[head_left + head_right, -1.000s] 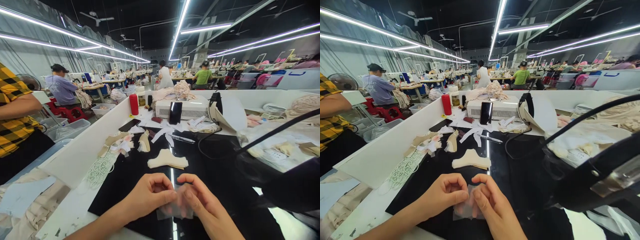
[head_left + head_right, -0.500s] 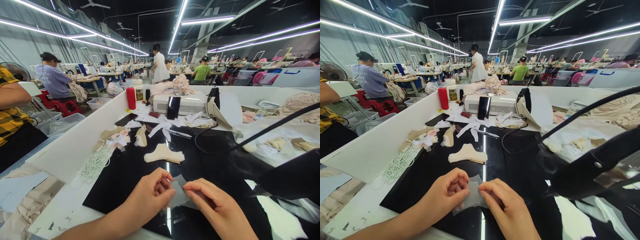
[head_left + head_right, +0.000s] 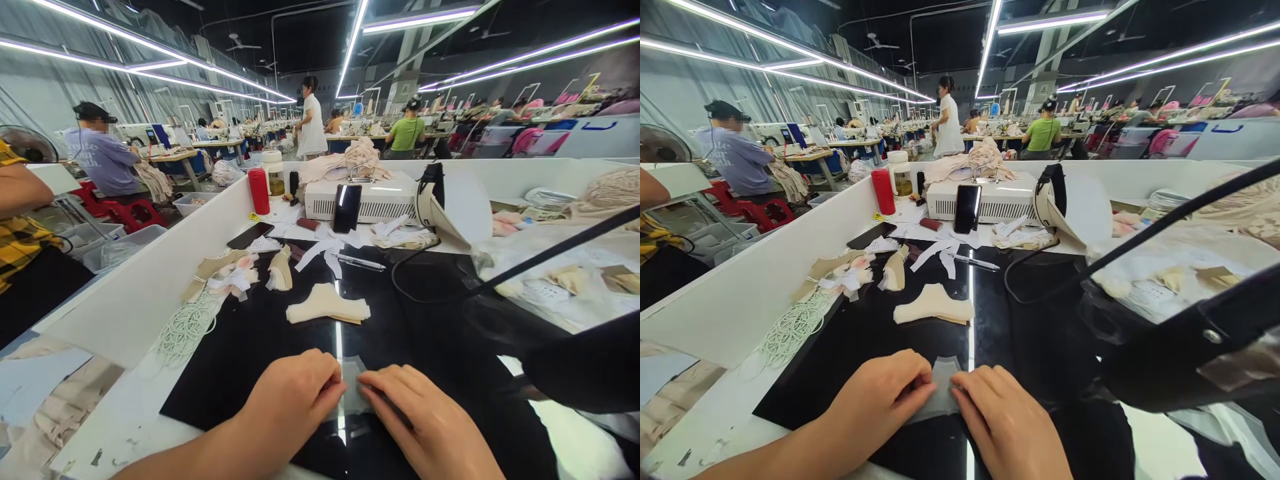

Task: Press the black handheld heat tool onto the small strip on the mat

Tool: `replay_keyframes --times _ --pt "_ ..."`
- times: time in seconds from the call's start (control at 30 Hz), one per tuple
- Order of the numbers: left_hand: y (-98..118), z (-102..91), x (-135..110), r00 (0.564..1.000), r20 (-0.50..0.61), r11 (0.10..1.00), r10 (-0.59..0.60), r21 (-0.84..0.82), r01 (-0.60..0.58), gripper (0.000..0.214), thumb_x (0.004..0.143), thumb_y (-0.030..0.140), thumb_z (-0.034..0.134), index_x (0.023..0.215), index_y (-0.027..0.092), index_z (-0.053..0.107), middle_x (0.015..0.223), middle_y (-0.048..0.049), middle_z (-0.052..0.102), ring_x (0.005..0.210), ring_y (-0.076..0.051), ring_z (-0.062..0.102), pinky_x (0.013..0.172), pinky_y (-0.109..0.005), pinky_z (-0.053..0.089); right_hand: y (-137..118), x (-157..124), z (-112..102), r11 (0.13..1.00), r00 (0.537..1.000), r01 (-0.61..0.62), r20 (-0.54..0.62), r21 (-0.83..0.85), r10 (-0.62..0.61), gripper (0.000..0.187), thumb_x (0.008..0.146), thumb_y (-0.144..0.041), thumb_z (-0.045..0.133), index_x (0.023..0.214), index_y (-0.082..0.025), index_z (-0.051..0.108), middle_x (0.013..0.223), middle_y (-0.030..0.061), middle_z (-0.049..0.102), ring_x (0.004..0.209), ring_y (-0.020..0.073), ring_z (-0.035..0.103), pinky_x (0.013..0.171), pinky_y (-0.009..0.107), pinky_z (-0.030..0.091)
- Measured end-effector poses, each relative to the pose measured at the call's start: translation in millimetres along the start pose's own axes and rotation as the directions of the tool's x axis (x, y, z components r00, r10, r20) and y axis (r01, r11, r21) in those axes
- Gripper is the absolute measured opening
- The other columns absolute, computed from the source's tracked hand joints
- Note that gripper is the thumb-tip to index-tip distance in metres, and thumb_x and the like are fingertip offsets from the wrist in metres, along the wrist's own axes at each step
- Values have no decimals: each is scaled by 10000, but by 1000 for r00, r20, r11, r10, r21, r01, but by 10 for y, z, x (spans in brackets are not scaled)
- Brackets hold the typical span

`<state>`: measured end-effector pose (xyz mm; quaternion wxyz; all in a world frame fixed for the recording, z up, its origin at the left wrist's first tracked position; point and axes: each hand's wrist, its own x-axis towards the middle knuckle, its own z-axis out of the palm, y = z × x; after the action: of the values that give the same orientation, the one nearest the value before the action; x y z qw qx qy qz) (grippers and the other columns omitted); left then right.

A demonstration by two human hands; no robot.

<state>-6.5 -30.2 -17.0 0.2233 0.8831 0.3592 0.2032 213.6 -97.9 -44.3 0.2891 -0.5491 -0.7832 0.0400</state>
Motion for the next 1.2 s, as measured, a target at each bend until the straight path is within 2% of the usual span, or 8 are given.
replay_keyframes --times 0.13,0.37,0.7,1.03,1.13,1.2 --pt "-7 23 -29 996 1 984 93 152 -92 133 1014 197 585 888 198 627 789 24 639 671 -146 631 605 -262 397 5 -19 29 999 999 27 25 -32 -26 189 1085 -284 483 1115 -274 669 915 23 715 790 189 688 694 301 583" --pt "9 18 -39 992 5 953 127 276 -124 190 1013 198 577 827 197 617 740 23 617 616 -157 609 552 -297 377 -31 6 53 998 998 42 38 -43 -41 220 1092 -249 452 1064 -247 670 871 26 685 755 182 657 677 311 549" --pt "14 19 -33 994 61 959 89 265 -102 178 1026 198 564 875 195 658 791 12 645 665 -166 656 568 -296 412 -14 -2 88 999 1000 23 16 -40 -22 254 1093 -275 444 1037 -245 690 857 34 689 747 182 667 679 300 555" --pt "35 7 -34 994 72 950 81 297 -99 183 1022 191 563 860 200 647 790 18 625 641 -156 635 556 -296 413 0 11 94 999 1000 11 25 -40 -9 225 1088 -278 462 1009 -253 671 854 16 668 750 175 660 685 302 549" --pt "32 4 -29 993 47 941 109 316 -119 192 1019 184 563 844 199 640 776 17 615 622 -153 618 542 -294 412 -8 12 91 999 1000 21 17 -45 -21 230 1088 -278 460 994 -254 669 844 16 666 743 176 660 675 298 543" --pt "32 -1 -17 985 6 924 173 344 -164 222 1031 173 531 840 190 640 760 5 611 631 -161 611 552 -293 432 -15 11 92 999 1000 22 21 -48 -21 235 1089 -271 454 989 -252 666 838 17 662 741 178 655 680 302 539"
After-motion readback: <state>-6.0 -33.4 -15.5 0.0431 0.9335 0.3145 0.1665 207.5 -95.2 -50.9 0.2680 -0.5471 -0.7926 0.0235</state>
